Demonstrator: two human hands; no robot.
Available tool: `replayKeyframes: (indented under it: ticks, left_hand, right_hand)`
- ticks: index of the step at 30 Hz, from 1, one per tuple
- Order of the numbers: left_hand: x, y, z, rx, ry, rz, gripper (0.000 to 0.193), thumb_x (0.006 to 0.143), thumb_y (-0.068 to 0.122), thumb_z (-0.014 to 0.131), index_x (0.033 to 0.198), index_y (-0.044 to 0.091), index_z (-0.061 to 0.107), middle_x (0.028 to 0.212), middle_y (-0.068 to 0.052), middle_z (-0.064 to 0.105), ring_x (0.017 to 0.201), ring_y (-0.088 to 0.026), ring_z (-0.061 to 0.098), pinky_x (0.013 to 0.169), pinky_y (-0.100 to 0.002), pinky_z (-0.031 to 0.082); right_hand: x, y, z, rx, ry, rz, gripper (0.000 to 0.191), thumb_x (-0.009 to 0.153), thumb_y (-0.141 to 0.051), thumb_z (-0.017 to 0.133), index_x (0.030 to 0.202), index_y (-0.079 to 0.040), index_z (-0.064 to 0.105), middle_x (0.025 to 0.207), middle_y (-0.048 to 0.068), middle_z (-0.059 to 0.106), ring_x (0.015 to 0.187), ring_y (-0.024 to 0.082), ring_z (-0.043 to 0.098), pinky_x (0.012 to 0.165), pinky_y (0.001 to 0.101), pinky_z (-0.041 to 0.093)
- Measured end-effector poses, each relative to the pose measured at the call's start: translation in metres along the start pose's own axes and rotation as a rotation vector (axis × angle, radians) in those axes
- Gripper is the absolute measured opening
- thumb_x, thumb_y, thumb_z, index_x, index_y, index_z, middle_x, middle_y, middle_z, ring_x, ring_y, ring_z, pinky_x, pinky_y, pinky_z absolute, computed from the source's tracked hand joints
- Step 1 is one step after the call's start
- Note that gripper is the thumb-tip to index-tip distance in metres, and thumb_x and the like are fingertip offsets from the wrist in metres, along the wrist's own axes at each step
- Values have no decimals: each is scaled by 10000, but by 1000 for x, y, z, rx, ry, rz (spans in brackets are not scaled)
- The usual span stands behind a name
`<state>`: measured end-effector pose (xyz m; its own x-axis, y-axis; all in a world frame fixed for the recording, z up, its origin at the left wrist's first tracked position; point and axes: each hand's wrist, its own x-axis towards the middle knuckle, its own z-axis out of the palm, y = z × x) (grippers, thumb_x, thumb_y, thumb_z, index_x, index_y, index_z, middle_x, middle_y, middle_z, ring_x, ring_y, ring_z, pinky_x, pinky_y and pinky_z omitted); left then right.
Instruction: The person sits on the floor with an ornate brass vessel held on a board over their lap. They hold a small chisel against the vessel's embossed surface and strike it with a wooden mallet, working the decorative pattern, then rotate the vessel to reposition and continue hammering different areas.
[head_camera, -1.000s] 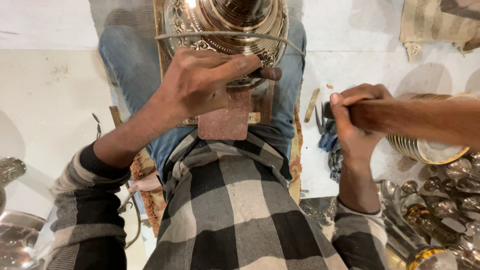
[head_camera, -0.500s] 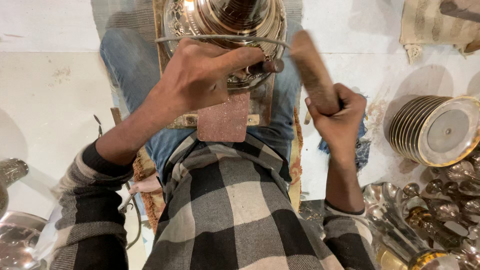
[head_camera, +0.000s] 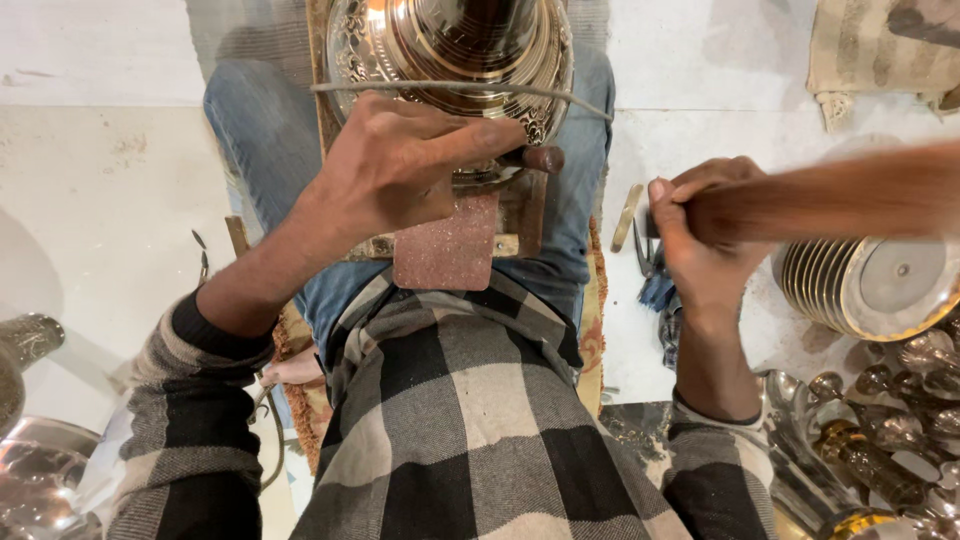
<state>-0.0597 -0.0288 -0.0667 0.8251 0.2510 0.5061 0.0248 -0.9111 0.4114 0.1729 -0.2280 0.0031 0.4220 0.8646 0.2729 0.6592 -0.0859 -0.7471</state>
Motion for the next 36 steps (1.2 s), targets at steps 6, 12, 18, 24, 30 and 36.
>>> replayKeyframes:
  ticks: [6,12,18,24,30,36]
  left_hand:
    - [2,2,-2,19,-57,6,659,811,-75,693,1394,228,649,631,11,652,436,-92,490,367,-275,417]
    - [5,3,-3,3,-66,7,583,861,-58,695,1378,211,677,559,16,624,380,-101,438,342,-256,398]
    - [8,4,-6,-29,-22,39,550,905,-48,674,1388,215,670,807,-19,752,477,-80,499,399,-235,427]
    - [12,5,-10,-63,-65,17,528,908,-29,711,1377,213,675,716,-10,715,484,-92,511,397,-256,435]
    - [13,6,-11,-14,-97,12,547,894,-60,712,1359,227,693,807,-23,769,483,-80,538,394,-224,454]
    - [14,7,-11,-8,-111,4,546,897,-59,713,1358,232,692,886,-45,793,523,-75,585,404,-232,478]
  right_hand:
    - [-14,19,-7,-3,-25,77,132,849,39,767,833,-21,650,804,61,626,758,190,551,739,314,434]
    - [-18,29,-6,131,-60,62,89,831,3,744,829,2,655,767,58,631,656,164,562,643,308,413]
    - [-22,29,-8,281,-69,202,84,798,-46,723,782,-5,652,681,37,579,556,117,509,554,252,370]
    - [-31,24,-12,195,-59,98,85,899,-3,742,859,6,668,762,53,579,676,171,525,674,281,391]
    - [-25,20,-11,151,-77,175,116,730,-23,700,811,-30,617,668,-3,558,548,116,469,572,260,321]
    - [-16,3,-9,-38,-56,135,179,638,-27,717,784,33,633,627,48,546,564,158,473,683,338,368]
